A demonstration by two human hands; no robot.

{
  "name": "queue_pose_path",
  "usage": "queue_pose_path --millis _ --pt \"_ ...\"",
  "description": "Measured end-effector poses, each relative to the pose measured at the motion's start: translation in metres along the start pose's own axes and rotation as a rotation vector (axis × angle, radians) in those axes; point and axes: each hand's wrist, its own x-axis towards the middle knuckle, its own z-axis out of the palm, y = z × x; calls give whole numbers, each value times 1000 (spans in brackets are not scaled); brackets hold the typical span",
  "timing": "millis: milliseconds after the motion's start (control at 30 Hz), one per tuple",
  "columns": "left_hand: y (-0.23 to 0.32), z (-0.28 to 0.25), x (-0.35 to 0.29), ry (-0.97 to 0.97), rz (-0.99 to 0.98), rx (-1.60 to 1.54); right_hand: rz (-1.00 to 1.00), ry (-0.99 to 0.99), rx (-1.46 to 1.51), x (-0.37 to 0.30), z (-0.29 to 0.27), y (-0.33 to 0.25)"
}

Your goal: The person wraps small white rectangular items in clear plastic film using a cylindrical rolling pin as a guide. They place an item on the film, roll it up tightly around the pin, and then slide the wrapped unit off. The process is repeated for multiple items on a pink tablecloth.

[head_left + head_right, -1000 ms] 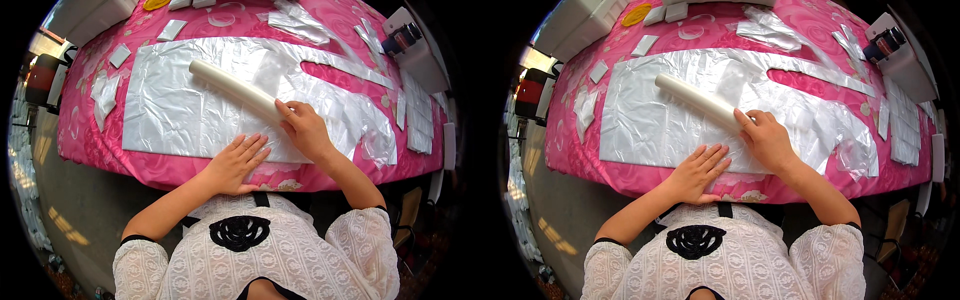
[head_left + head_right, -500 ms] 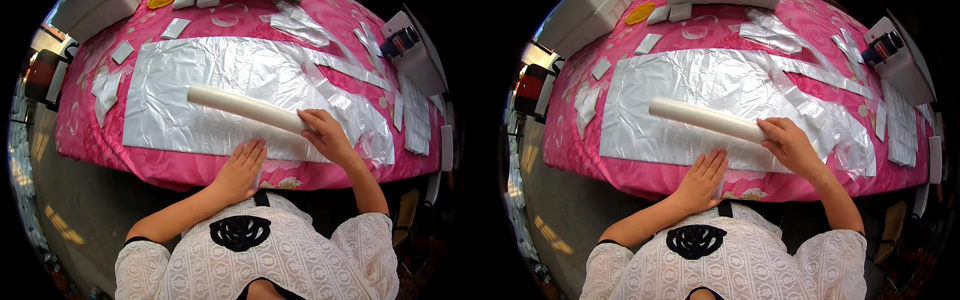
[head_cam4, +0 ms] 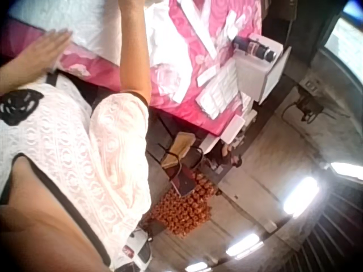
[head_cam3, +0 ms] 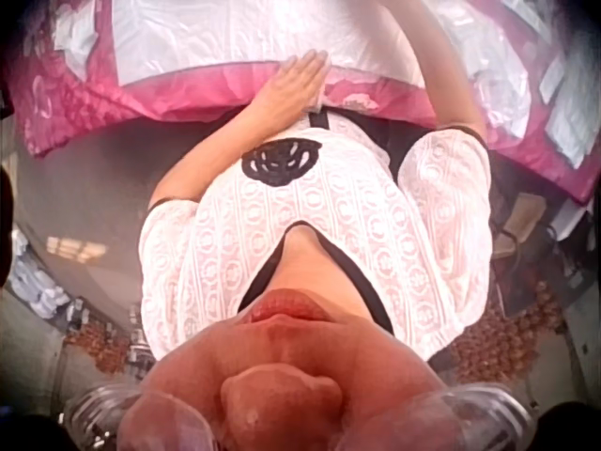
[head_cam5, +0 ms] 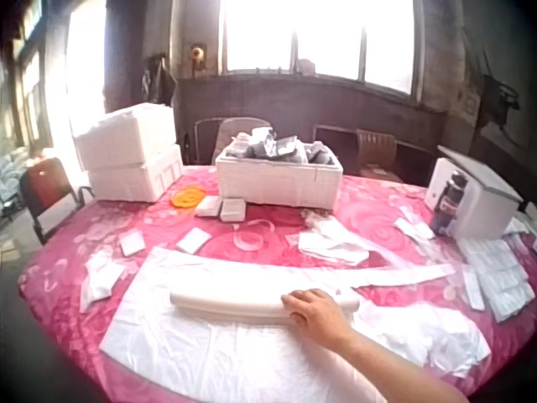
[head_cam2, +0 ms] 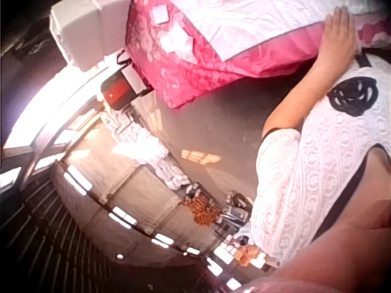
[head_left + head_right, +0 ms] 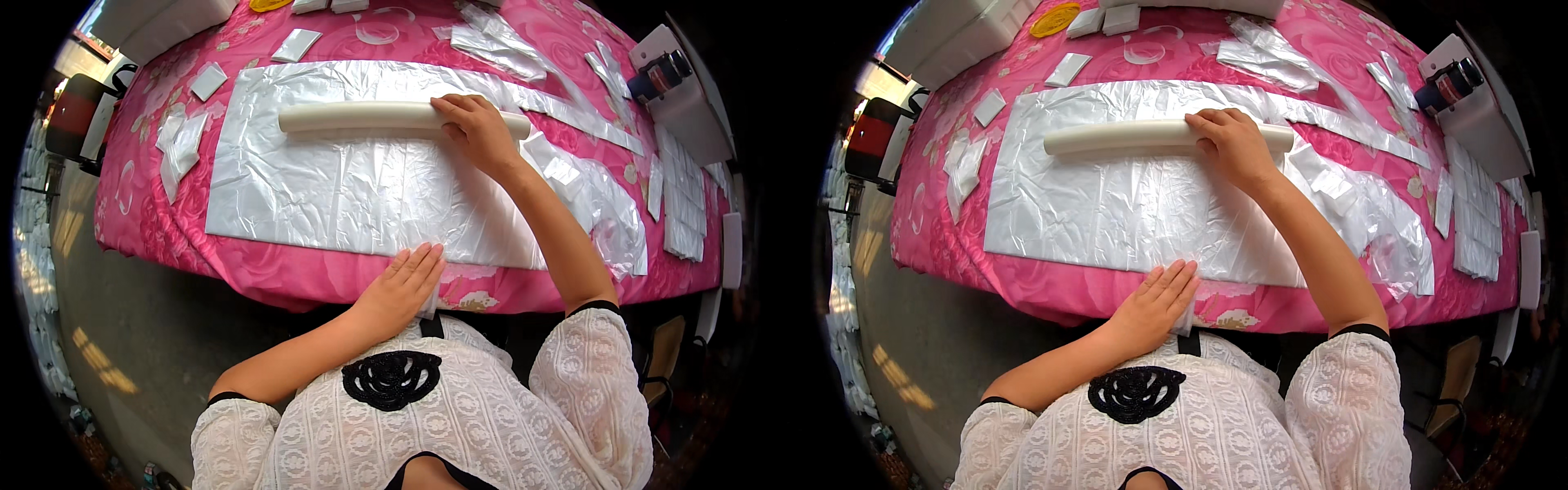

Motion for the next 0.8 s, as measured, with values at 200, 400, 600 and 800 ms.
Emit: queue_pose_path --millis 200,400,600,800 --pt "-20 -16 -24 65 65 -268 32 22 49 -4 -1 1" --pt "-25 -26 -18 293 12 -547 -30 -419 621 -56 -32 -58" --pt "-36 -31 -4 389 96 -610 -85 -428 415 -100 -29 -95" --pt "-43 -37 11 271 21 -272 -24 -164 223 -114 -10 -88"
